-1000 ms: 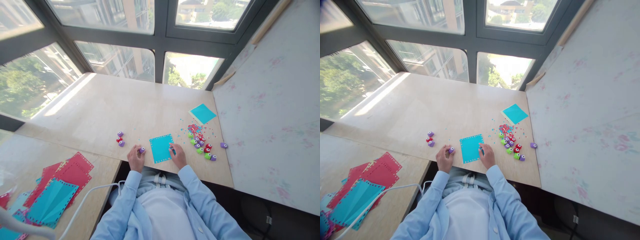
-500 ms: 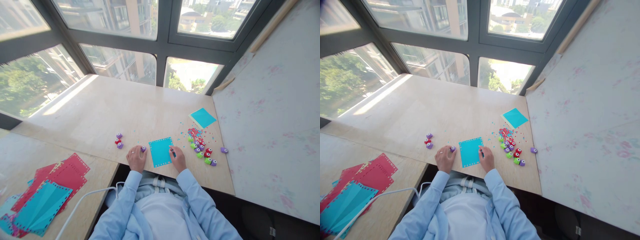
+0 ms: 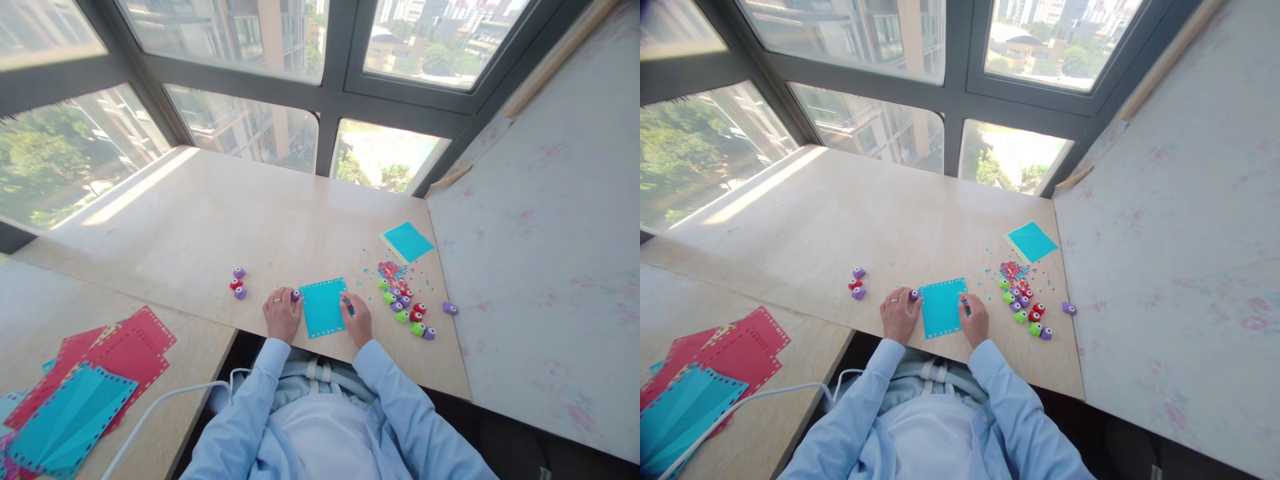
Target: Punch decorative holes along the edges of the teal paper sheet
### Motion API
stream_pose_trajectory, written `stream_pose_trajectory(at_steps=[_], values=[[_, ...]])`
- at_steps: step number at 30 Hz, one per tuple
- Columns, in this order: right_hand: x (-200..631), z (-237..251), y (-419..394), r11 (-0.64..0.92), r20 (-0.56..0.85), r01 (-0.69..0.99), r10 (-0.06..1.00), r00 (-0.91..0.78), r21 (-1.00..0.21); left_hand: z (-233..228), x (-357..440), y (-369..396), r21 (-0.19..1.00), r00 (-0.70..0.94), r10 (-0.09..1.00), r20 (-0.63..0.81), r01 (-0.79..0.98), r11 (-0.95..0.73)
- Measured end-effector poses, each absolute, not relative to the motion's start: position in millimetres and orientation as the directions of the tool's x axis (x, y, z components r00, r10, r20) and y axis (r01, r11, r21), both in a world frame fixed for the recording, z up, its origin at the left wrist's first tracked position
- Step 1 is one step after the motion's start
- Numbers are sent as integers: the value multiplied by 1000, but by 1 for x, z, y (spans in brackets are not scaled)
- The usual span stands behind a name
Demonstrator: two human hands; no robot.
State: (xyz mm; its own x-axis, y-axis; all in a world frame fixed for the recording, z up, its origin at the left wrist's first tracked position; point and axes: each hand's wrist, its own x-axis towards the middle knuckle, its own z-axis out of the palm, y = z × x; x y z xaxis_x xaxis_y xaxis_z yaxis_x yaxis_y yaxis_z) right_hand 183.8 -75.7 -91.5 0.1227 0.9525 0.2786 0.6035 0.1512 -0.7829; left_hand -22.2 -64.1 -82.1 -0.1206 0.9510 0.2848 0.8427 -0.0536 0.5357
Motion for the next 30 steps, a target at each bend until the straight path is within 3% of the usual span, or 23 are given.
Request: stream_pose_trajectory(at_steps=[6, 11, 16, 19, 22, 26, 30], values=[[191, -78, -54, 92, 251, 559, 944, 215, -824, -83, -22, -64, 526, -125, 950, 288, 849, -48], [209, -73, -20, 148, 312, 727, 945, 95, -670, -82, -22, -63, 513, -122, 947, 299, 857, -52], [209, -87, -2, 125, 237, 812, 971, 17, -570, -81, -22, -63, 486, -117, 948, 295, 873, -43], [201, -90, -3, 138, 233, 764, 972, 16, -630, -81, -21, -63, 460, -109, 948, 299, 887, -43], [195, -87, -8, 143, 206, 629, 978, 27, -764, -79, -21, -63, 430, -112, 951, 287, 903, -23], [196, -83, -19, 16, 56, 368, 993, 100, -929, -78, -20, -64, 396, -114, 957, 266, 918, -1], [201, -86, -29, -63, -31, 198, 986, 162, -978, -80, -22, -64, 414, -111, 958, 263, 910, -9]])
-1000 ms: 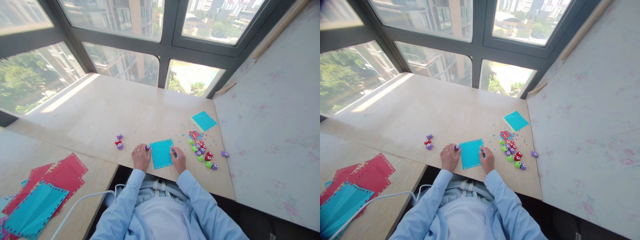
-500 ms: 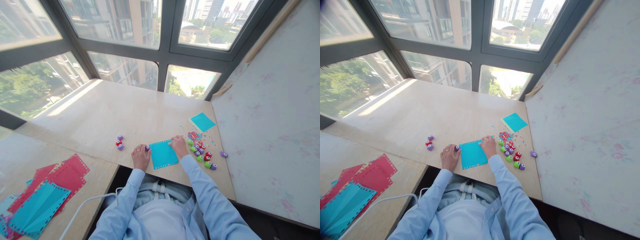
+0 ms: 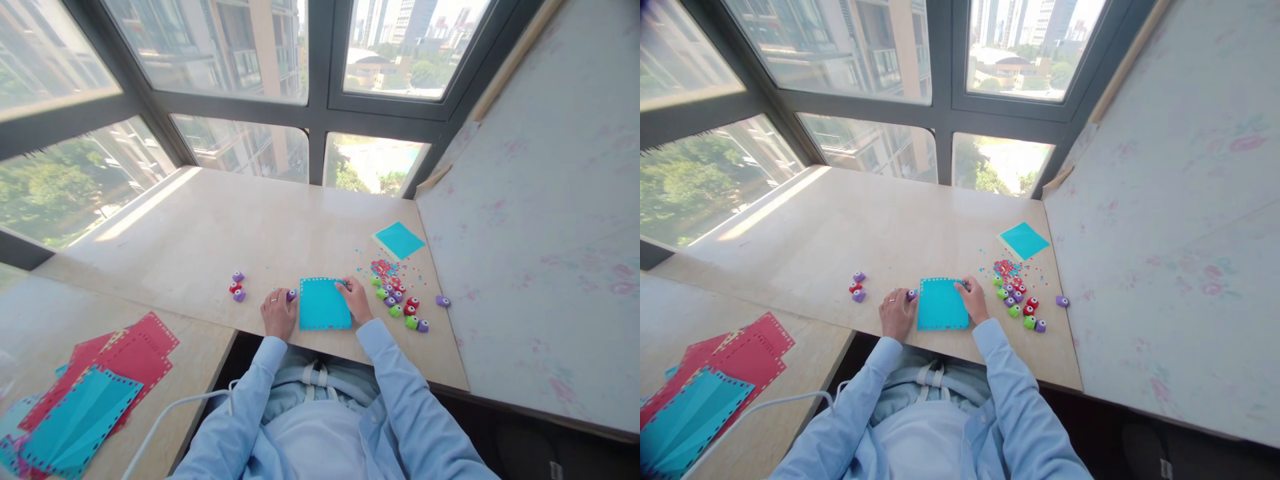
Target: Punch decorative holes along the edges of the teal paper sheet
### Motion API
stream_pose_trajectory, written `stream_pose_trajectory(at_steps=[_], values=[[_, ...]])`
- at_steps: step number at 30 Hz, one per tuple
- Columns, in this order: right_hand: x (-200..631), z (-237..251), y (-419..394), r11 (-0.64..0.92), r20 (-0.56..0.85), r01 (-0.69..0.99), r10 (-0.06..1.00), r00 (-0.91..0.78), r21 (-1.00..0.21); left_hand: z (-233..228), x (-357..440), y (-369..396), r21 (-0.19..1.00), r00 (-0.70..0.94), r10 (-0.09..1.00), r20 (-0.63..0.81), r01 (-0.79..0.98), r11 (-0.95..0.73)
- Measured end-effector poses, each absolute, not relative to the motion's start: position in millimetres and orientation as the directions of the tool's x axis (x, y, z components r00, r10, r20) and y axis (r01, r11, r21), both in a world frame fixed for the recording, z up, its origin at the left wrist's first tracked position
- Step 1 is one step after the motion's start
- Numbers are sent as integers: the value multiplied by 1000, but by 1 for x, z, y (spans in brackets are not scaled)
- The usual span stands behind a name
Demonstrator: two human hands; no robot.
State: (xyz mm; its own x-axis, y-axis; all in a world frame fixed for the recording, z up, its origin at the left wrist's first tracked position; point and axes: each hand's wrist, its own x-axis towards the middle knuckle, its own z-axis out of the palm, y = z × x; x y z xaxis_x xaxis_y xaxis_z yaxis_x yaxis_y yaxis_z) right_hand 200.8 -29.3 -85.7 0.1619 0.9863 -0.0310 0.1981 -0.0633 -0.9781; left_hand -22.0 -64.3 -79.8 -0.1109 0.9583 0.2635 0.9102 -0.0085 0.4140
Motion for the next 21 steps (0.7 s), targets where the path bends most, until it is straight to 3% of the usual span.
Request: stream_pose_trajectory(at_steps=[11, 21], values=[[199, -93, -25, -117, -69, 243, 978, 199, -963, -85, -37, -64, 611, -47, 950, 307, 775, -160], [202, -96, -23, -92, -47, 256, 983, 176, -962, -88, -36, -63, 537, -26, 952, 305, 830, -150]])
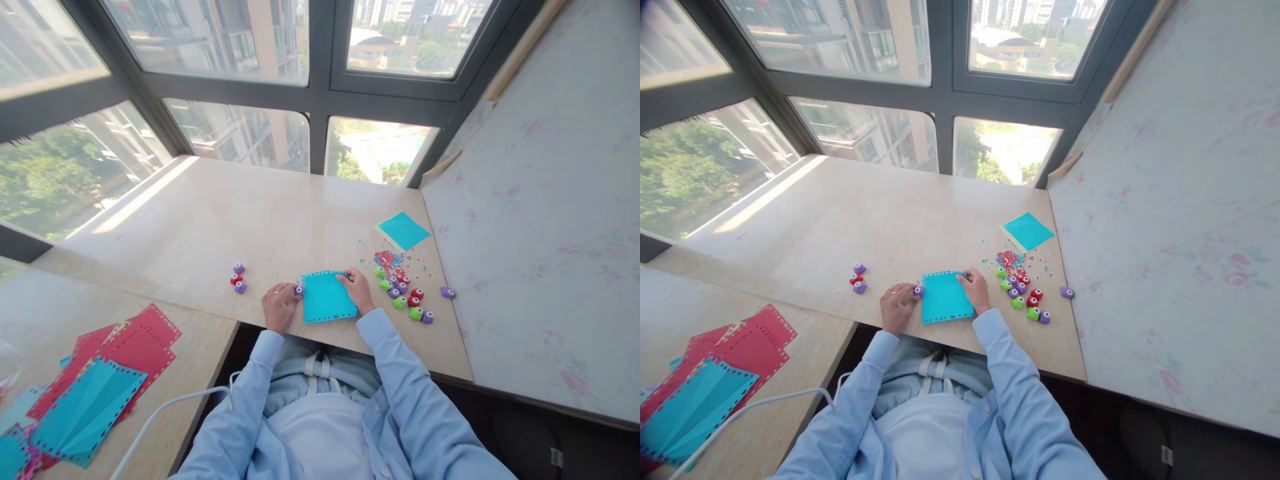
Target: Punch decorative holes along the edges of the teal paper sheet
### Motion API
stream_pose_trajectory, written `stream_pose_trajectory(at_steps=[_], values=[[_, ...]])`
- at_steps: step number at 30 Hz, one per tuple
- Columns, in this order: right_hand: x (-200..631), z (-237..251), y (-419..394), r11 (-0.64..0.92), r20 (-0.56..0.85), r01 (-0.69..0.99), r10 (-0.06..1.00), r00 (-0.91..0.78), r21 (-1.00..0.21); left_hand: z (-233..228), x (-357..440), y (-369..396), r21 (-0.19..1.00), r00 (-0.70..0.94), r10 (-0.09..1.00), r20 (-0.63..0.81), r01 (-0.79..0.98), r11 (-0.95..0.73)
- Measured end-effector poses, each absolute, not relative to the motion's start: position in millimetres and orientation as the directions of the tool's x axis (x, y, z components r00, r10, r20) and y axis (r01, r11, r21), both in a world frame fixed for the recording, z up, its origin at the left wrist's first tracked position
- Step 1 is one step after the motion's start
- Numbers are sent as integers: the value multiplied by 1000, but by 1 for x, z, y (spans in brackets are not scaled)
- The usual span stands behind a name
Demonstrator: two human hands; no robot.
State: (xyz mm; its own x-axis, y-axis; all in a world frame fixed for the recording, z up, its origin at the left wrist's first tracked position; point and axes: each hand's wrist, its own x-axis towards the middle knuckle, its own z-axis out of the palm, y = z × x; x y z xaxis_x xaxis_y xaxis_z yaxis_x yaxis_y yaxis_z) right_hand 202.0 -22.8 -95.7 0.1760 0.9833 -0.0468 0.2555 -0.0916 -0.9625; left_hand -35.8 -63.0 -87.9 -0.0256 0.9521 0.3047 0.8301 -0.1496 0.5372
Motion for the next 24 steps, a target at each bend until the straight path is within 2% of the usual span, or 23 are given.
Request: stream_pose_trajectory(at_steps=[24], values=[[201, -93, -26, -92, -32, 270, 975, 221, -958, -86, -34, -62, 515, -34, 943, 332, 844, -151]])
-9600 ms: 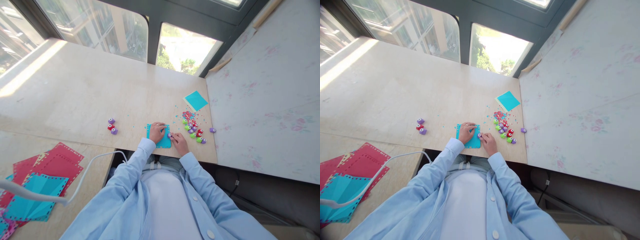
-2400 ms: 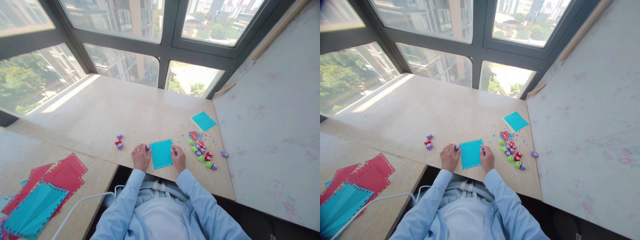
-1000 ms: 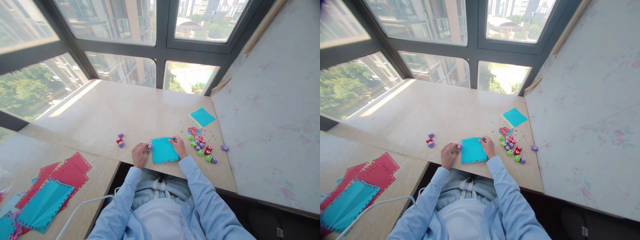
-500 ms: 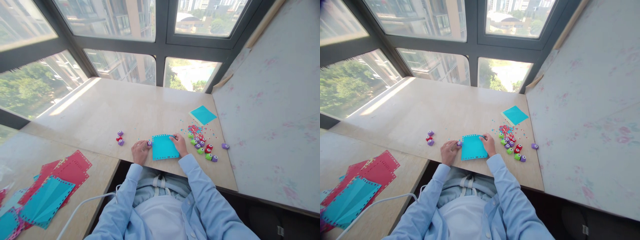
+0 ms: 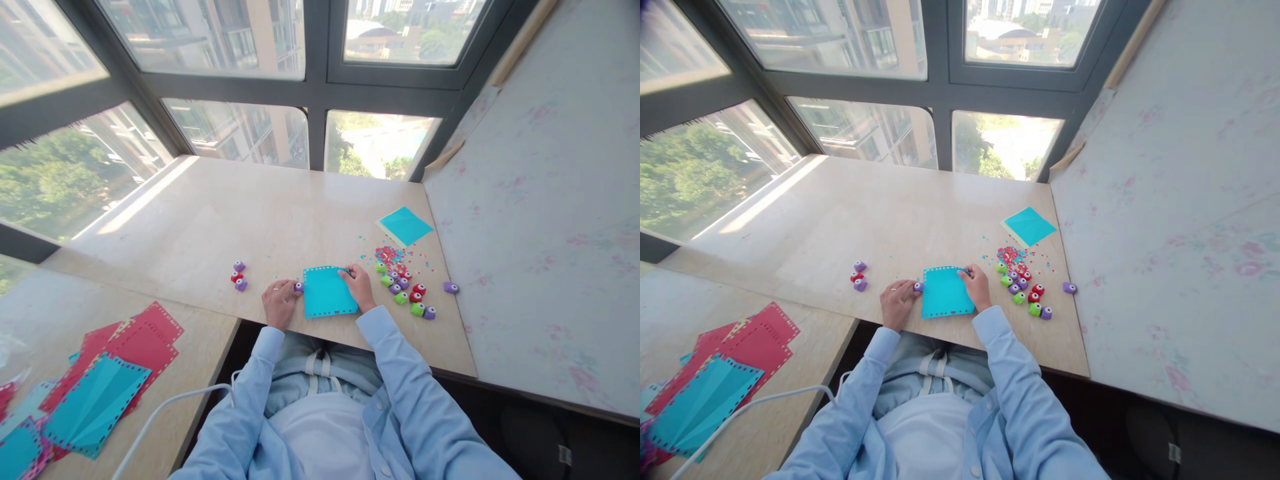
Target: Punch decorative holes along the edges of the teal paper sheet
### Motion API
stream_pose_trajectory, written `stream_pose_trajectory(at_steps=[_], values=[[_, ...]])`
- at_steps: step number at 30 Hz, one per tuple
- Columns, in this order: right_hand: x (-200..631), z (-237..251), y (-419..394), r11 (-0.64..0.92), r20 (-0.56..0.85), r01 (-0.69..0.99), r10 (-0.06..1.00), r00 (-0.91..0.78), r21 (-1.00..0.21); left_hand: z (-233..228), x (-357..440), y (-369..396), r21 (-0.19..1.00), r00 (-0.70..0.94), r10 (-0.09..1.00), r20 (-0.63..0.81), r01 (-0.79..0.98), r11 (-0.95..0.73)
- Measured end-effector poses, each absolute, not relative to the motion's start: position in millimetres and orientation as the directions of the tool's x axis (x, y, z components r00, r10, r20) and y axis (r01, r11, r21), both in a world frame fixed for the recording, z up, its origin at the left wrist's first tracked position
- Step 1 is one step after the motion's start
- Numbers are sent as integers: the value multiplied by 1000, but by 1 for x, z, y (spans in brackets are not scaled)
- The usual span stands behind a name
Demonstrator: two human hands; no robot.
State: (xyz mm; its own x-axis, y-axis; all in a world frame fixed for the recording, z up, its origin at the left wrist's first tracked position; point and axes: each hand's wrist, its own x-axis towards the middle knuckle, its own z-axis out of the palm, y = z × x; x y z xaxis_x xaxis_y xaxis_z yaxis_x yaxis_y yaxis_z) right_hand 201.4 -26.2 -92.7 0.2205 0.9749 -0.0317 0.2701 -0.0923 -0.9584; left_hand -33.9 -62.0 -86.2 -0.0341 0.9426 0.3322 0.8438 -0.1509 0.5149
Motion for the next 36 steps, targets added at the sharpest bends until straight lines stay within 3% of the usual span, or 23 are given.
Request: stream_pose_trajectory(at_steps=[22, 36], values=[[192, -91, -29, -89, 9, 381, 969, 248, -920, -86, -34, -69, 421, 96, 938, 332, 875, -239], [194, -93, -29, -96, 8, 364, 962, 274, -927, -86, -41, -70, 447, 183, 928, 324, 835, -320]])
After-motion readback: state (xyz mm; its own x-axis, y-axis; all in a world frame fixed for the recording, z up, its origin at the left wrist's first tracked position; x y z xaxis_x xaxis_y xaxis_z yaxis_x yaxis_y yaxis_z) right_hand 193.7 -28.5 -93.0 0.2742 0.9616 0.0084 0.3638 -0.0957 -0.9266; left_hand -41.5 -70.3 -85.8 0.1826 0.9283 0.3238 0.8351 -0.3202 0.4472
